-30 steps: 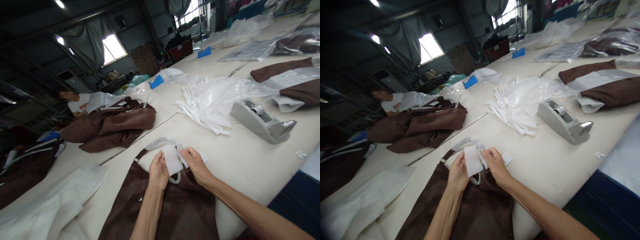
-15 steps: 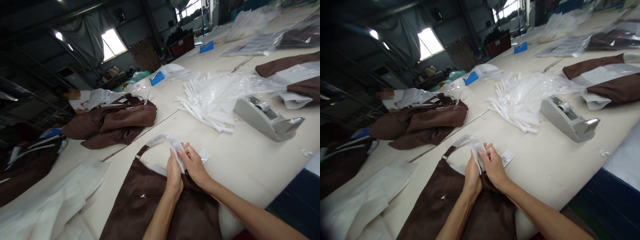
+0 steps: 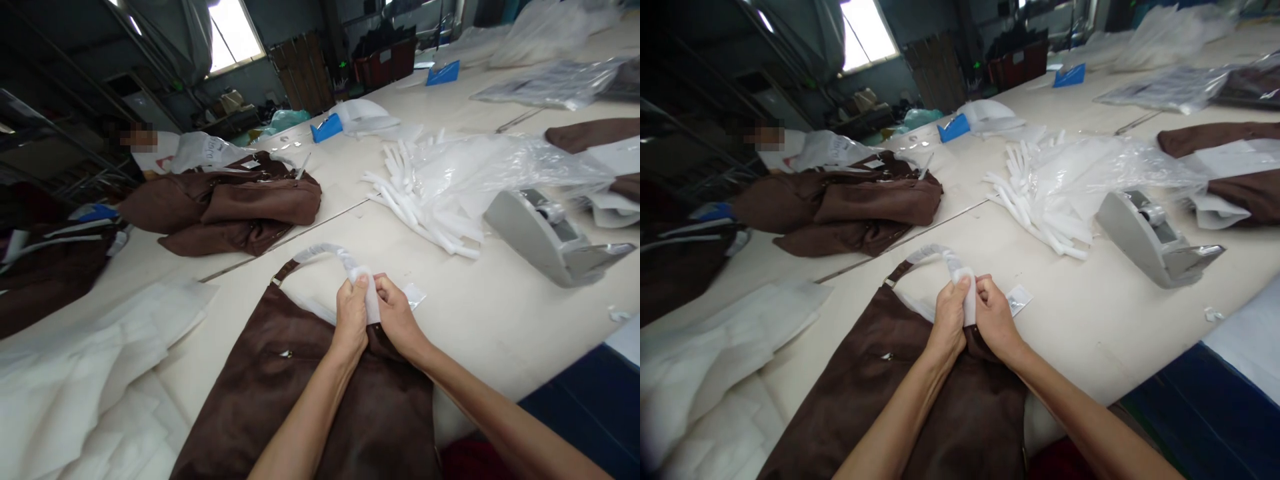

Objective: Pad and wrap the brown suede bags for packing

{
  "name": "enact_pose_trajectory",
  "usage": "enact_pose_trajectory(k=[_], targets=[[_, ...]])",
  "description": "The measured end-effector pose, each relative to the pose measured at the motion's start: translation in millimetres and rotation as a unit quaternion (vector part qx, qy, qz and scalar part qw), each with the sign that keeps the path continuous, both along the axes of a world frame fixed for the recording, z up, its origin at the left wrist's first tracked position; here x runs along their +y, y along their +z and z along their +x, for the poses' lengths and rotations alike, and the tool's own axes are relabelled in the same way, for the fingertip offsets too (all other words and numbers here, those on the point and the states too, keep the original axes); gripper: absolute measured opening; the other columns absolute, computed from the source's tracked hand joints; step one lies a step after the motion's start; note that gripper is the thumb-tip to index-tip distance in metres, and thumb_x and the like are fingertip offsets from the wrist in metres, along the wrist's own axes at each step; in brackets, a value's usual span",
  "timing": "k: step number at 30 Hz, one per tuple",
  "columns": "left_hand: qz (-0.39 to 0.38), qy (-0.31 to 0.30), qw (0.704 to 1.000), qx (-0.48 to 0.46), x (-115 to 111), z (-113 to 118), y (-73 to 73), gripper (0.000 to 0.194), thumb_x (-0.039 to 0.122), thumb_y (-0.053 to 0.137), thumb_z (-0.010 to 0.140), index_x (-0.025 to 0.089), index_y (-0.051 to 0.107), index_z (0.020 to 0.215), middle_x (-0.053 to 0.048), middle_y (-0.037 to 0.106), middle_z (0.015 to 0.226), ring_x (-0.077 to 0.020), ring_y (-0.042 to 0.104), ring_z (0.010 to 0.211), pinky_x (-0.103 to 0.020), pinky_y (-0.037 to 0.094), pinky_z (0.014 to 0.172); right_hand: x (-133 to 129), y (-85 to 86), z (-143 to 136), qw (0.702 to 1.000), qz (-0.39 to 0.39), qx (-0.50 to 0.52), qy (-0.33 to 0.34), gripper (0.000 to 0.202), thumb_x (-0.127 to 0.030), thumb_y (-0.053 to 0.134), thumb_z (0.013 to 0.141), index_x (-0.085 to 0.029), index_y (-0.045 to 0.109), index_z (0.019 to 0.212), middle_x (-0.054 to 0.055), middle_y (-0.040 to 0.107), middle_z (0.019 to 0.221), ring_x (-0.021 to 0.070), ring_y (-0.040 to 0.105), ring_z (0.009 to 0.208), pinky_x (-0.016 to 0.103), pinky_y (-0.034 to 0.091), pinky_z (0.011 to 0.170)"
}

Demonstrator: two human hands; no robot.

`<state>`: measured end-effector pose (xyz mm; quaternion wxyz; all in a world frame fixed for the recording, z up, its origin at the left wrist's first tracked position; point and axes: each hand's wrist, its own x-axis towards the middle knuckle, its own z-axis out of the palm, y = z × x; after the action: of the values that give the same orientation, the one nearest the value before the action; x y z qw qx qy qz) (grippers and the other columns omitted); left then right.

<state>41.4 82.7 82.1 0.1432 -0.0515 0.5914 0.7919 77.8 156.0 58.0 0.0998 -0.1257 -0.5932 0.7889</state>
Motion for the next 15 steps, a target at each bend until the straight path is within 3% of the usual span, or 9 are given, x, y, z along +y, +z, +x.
enact_pose_trajectory(k=[3,5,8,12,15], targets=[[0.011,0.002,1.000,0.001,-1,1,0.6,0.047,0.054,0.074,0.072,0.011,0.061,0.088,-0.012,0.074,0.081,-0.0214,0.069,0.066,-0.030,0.055,0.063,9,9.7,10,0.985,-0.152,0.013,0.075,0.022,-0.040,0.063,0.081,-0.019,0.065,0.085,0.002,0.066,0.079,0.0175,0.057,0.073,0.030,0.045,0.071],[0.002,0.007,1.000,-0.007,-2,1,0.1,0.048,0.055,0.073,0.072,0.013,0.059,0.089,-0.011,0.074,0.078,-0.0216,0.069,0.062,-0.031,0.056,0.060,16,15.4,16,0.974,-0.195,0.007,0.113,0.032,-0.048,0.060,0.086,-0.018,0.067,0.089,0.005,0.068,0.084,0.0186,0.059,0.078,0.031,0.046,0.073],[-0.014,0.003,1.000,0.005,-3,0,1.2,0.047,0.056,0.073,0.072,0.013,0.059,0.089,-0.010,0.073,0.077,-0.0226,0.071,0.066,-0.032,0.057,0.062,22,20.1,19,0.981,-0.136,-0.032,0.134,0.038,-0.054,0.068,0.081,-0.017,0.066,0.089,0.004,0.068,0.084,0.0168,0.059,0.077,0.028,0.046,0.072],[-0.036,-0.007,0.999,-0.003,-4,2,14.1,0.052,0.057,0.078,0.064,0.014,0.060,0.086,-0.010,0.074,0.076,-0.0237,0.071,0.065,-0.033,0.059,0.061,17,25.6,19,0.993,-0.009,-0.038,0.113,0.039,-0.045,0.084,0.064,-0.017,0.065,0.083,0.001,0.066,0.082,0.0149,0.057,0.075,0.025,0.045,0.068],[-0.073,0.002,0.996,-0.058,-11,-3,11.7,0.053,0.053,0.082,0.058,0.014,0.064,0.090,-0.009,0.076,0.080,-0.0263,0.072,0.065,-0.036,0.061,0.059,13,21.0,14,0.992,0.065,-0.040,0.101,0.038,-0.048,0.084,0.062,-0.018,0.062,0.068,-0.002,0.060,0.069,0.0114,0.050,0.062,0.022,0.038,0.055]])
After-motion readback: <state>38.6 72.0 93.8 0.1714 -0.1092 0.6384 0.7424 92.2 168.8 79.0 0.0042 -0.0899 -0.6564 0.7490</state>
